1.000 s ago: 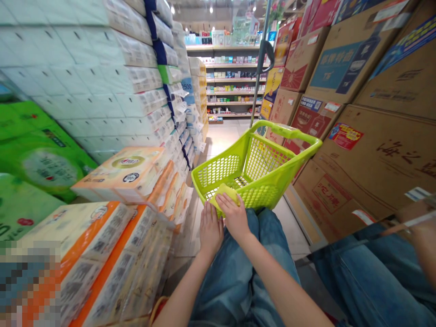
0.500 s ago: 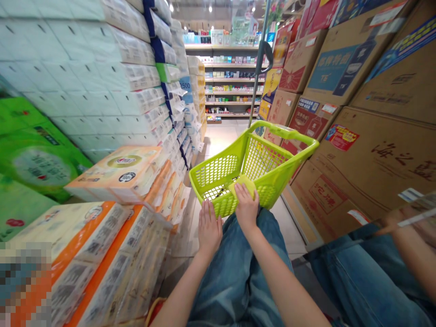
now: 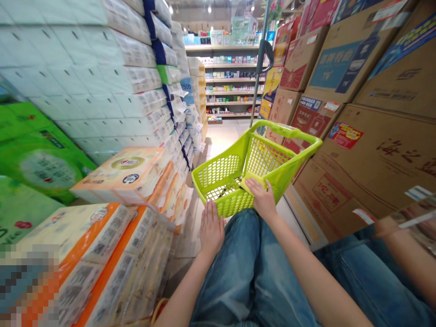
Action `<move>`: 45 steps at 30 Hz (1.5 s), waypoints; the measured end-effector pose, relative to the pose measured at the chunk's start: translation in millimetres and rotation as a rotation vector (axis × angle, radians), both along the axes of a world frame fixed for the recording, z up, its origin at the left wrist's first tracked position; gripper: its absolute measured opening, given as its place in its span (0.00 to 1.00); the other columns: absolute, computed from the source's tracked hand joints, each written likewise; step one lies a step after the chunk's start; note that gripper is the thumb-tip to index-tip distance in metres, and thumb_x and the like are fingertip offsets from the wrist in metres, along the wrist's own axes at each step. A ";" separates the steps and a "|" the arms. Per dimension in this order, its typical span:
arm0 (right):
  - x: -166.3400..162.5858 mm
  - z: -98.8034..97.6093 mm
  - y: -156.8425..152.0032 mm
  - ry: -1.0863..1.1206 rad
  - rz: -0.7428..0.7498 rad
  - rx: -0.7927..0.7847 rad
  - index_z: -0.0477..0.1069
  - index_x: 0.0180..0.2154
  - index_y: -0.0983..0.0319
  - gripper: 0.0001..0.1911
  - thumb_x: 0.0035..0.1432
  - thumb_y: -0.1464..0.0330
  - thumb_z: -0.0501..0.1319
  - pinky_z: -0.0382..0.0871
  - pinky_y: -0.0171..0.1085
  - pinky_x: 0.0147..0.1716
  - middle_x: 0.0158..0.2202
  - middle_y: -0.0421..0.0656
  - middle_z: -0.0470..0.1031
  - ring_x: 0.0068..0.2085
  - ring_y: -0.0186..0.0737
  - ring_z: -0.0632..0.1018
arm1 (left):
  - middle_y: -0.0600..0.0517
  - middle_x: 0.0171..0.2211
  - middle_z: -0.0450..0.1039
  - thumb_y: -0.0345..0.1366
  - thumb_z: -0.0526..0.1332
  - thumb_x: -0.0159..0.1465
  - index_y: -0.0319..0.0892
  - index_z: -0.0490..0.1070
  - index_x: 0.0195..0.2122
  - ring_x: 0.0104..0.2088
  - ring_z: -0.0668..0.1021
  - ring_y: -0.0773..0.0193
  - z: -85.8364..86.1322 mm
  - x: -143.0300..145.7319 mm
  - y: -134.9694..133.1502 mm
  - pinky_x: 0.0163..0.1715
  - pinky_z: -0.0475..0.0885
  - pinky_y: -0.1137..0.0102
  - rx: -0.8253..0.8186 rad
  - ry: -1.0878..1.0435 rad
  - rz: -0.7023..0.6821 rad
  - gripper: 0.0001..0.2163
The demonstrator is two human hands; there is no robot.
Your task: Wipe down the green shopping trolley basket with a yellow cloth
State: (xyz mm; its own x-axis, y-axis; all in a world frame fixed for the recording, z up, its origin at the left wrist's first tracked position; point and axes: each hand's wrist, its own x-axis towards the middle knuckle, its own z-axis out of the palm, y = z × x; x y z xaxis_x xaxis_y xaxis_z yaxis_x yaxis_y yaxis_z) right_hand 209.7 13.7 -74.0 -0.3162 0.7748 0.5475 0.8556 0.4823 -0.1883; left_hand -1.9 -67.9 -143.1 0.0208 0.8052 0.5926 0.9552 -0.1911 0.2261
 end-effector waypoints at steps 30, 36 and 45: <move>16.9 1.5 0.2 -0.002 -0.103 0.013 0.61 0.62 0.56 0.38 0.51 0.83 0.49 0.40 0.51 0.66 0.62 0.42 0.68 0.64 0.38 0.65 | 0.38 0.70 0.45 0.34 0.49 0.70 0.35 0.34 0.70 0.70 0.50 0.52 3.3 -2.5 -2.6 0.65 0.58 0.54 -0.020 0.000 -0.017 0.32; -33.1 -6.1 -17.3 0.085 -0.226 -0.031 0.62 0.62 0.57 0.38 0.51 0.83 0.49 0.44 0.50 0.64 0.63 0.42 0.67 0.65 0.40 0.64 | 0.37 0.70 0.44 0.33 0.48 0.70 0.35 0.32 0.70 0.70 0.50 0.53 3.9 -1.3 -2.9 0.65 0.59 0.53 -0.027 -0.017 -0.010 0.32; -117.1 -21.4 -61.4 0.140 0.133 -0.103 0.61 0.62 0.53 0.29 0.62 0.77 0.52 0.37 0.49 0.67 0.62 0.40 0.69 0.64 0.37 0.64 | 0.35 0.68 0.51 0.32 0.49 0.69 0.37 0.30 0.70 0.69 0.55 0.49 -16.7 -7.7 -5.0 0.62 0.63 0.50 -0.002 -0.012 -0.004 0.33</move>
State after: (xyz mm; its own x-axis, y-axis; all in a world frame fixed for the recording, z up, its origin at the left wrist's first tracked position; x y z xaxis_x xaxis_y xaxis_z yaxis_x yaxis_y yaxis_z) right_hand 92.6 -47.7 -95.4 -0.3456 0.7854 0.5136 0.7476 0.5612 -0.3552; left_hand -9.6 -72.9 -159.7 0.0164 0.8062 0.5914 0.9517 -0.1940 0.2381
